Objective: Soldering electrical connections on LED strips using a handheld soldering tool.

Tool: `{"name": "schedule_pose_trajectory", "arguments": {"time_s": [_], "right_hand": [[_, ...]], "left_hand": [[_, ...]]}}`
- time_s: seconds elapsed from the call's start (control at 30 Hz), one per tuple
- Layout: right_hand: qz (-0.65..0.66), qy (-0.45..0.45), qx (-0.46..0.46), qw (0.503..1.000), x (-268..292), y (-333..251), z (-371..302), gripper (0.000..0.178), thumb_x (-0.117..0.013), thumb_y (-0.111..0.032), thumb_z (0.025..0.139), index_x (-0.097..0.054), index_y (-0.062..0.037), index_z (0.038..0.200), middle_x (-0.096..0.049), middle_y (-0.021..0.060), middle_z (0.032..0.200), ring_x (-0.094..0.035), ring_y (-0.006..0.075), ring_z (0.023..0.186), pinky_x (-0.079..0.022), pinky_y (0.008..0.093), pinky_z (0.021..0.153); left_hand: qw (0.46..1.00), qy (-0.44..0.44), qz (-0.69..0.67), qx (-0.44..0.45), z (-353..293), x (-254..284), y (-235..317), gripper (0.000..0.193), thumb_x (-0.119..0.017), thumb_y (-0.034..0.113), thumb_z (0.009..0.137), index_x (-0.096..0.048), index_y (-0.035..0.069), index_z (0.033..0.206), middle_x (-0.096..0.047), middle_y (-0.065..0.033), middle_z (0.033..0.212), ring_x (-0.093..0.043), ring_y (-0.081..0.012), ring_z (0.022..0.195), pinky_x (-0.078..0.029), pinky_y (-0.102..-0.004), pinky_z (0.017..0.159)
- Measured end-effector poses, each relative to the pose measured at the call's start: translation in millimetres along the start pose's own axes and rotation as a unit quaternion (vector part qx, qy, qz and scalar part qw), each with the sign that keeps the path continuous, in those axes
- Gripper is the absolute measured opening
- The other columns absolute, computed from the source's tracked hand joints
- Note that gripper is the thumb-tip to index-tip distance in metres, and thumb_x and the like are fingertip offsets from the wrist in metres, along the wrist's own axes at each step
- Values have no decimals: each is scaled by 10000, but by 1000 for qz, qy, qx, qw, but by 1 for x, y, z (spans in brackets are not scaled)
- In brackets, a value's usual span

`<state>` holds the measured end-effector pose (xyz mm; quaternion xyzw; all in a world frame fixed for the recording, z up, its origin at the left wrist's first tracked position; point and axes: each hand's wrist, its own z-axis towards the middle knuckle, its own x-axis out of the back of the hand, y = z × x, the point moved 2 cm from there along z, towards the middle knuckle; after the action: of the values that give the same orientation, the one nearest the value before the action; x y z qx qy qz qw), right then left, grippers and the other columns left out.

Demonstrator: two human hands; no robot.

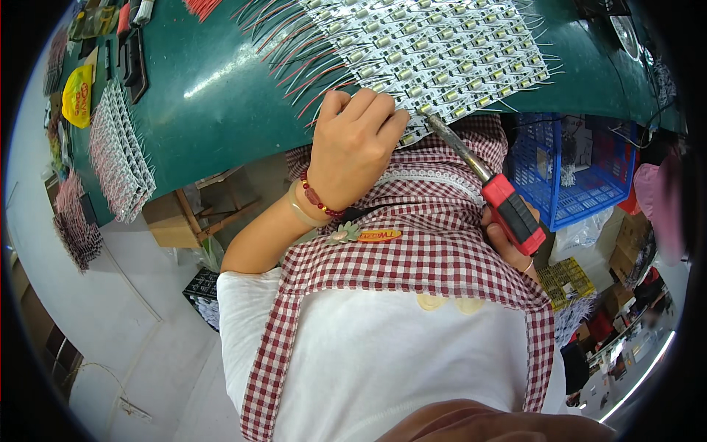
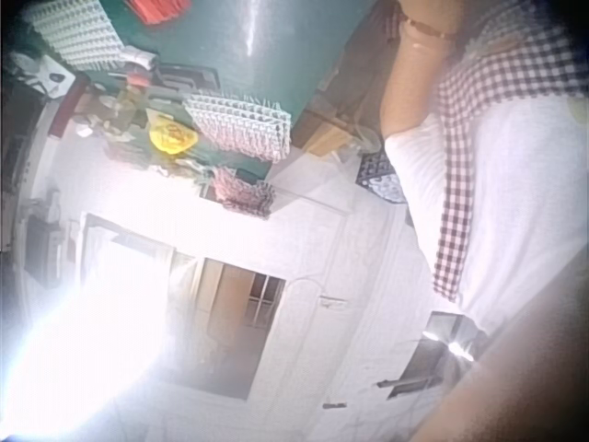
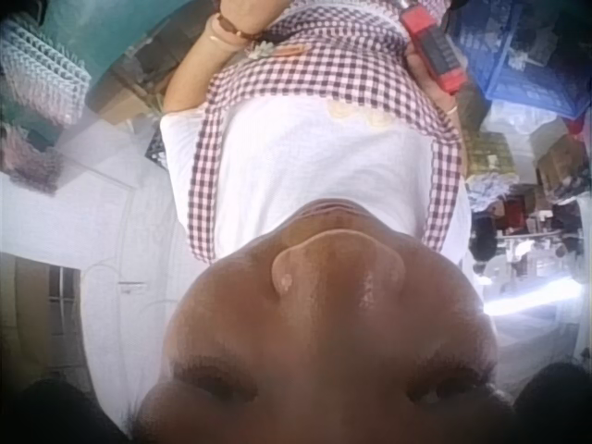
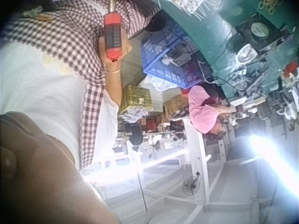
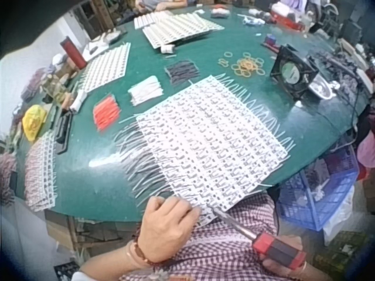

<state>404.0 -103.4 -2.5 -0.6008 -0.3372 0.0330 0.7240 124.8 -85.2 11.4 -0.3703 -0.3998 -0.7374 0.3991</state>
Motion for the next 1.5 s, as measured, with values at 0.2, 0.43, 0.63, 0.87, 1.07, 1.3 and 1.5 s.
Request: {"name": "schedule_pose_trajectory", "arguments": {"time_s": [0.2,0.43,0.63,0.87,1.07,1.3,1.5], "right_hand": [[-15,0,-71,997,11,-8,-9,119,-666,-64,650,-642,-23,758,-617,135,750,-601,252,582,-462,325,497],[255,140,-67,955,26,-5,-1,535,-618,-430,849,-487,-11,1155,-531,61,649,-471,140,519,-398,268,518],[239,301,109,917,84,-3,47,474,-504,-388,922,-407,12,1156,-475,82,612,-445,123,475,-416,272,469],[127,507,147,840,166,18,108,311,-541,-274,926,-506,18,1027,-530,89,631,-489,133,465,-437,282,456],[72,528,-5,846,198,57,142,280,-642,-236,873,-571,7,752,-568,49,572,-516,105,413,-401,243,386],[114,539,0,835,191,67,142,231,-615,-200,889,-578,19,951,-546,40,577,-491,97,408,-395,231,393],[175,501,71,844,144,16,109,239,-557,-132,908,-529,46,1065,-542,61,598,-481,103,414,-403,239,394]], "left_hand": [[1000,-1,1,5,1,-2,-1,194,-645,37,665,-657,92,850,-516,8,742,-526,-162,736,-351,-325,664],[1000,-18,8,-5,13,1,1,213,-640,37,661,-657,104,863,-516,8,743,-528,-165,736,-356,-335,674],[999,-29,14,10,4,4,1,209,-641,27,671,-652,93,869,-536,-23,770,-541,-203,758,-363,-363,695],[1000,-17,3,9,-3,9,11,182,-646,4,691,-652,87,853,-528,-20,759,-539,-197,766,-364,-356,715],[996,-9,48,72,-15,48,11,177,-634,-22,695,-648,75,842,-518,-35,742,-525,-213,756,-357,-368,707],[995,16,0,101,-17,55,12,195,-653,-26,665,-648,78,831,-470,-45,718,-489,-238,722,-335,-372,663],[996,21,-76,32,-8,9,21,207,-662,-14,671,-654,104,841,-486,-32,729,-491,-226,737,-332,-372,668]]}}
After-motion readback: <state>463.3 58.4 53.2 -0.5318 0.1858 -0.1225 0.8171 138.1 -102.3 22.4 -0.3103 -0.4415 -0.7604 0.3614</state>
